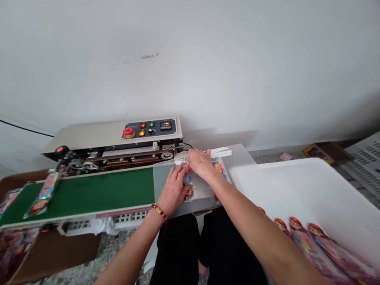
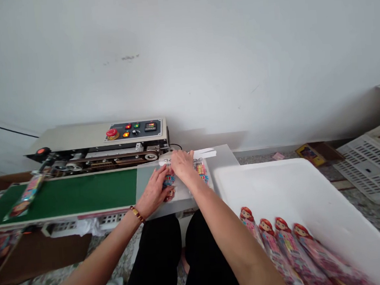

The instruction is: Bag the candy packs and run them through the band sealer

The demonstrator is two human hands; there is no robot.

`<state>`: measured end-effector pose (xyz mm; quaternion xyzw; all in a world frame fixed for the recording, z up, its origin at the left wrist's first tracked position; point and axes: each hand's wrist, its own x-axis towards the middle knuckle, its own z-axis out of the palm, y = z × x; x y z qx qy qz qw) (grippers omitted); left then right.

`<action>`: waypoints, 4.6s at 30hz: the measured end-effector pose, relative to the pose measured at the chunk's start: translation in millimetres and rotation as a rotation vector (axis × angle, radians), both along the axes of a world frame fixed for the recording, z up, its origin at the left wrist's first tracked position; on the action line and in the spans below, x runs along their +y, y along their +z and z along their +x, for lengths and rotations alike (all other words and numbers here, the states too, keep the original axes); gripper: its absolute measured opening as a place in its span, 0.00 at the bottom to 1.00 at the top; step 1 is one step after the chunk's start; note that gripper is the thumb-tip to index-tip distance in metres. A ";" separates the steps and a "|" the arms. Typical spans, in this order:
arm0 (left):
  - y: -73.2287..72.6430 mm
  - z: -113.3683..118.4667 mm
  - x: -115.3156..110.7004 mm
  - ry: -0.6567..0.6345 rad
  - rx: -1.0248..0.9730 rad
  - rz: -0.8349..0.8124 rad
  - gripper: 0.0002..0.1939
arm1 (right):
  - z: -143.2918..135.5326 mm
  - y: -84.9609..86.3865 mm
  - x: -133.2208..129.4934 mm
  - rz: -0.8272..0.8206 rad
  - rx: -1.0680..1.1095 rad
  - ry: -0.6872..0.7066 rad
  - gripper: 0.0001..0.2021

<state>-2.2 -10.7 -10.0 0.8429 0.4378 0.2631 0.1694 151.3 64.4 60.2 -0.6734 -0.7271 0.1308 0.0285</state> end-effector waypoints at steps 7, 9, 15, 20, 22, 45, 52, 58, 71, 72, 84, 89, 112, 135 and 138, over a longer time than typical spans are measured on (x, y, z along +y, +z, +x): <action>39.3 -10.8 -6.9 0.275 -0.533 -0.118 0.28 | 24.7 35.5 -43.1 0.150 0.449 0.269 0.09; 63.0 -13.3 -8.8 0.267 -0.701 -0.279 0.24 | 28.8 50.7 -54.4 0.176 0.585 0.324 0.07; 117.8 -17.9 -13.8 0.104 -0.839 -0.480 0.15 | 28.9 81.4 -77.2 0.311 0.604 0.369 0.07; 125.7 -17.3 -21.6 0.214 -0.767 -0.341 0.13 | 26.1 87.4 -83.3 0.374 0.676 0.432 0.06; 127.0 -14.9 -24.6 0.222 -0.824 -0.356 0.13 | 25.8 89.9 -84.0 0.396 0.692 0.403 0.06; 6.4 23.3 0.1 0.198 0.268 0.163 0.23 | 24.6 -2.0 -6.6 0.218 0.010 0.172 0.12; 5.7 -0.8 3.1 0.241 0.243 0.105 0.23 | 103.5 -17.9 -75.2 0.313 -0.035 0.166 0.17; 1.6 -58.9 8.7 0.319 0.181 0.113 0.19 | 97.8 -31.2 -97.2 0.305 -0.098 0.211 0.19; 18.5 34.3 -10.3 0.116 0.152 0.153 0.24 | 49.3 -32.6 -70.4 0.314 0.116 0.198 0.20; 16.6 40.1 -9.1 0.105 0.181 0.135 0.25 | 55.7 -34.5 -72.2 0.316 0.107 0.188 0.20; 10.7 19.0 -7.3 0.042 0.386 0.126 0.27 | 28.8 -7.6 -14.9 0.153 -0.006 0.095 0.13; 7.7 20.3 -9.2 0.051 0.365 0.170 0.27 | 25.8 -10.6 -4.9 0.114 0.121 0.071 0.10; 18.2 1.5 2.5 0.117 0.409 0.106 0.25 | 43.6 -8.9 -24.5 0.299 0.188 0.088 0.14; 24.7 -2.4 -12.2 0.135 0.327 0.088 0.21 | 61.9 -27.3 -82.8 0.296 0.031 0.339 0.17; 20.2 25.6 -13.6 0.125 0.335 0.077 0.23 | 78.0 -27.7 -88.7 0.263 0.053 0.322 0.18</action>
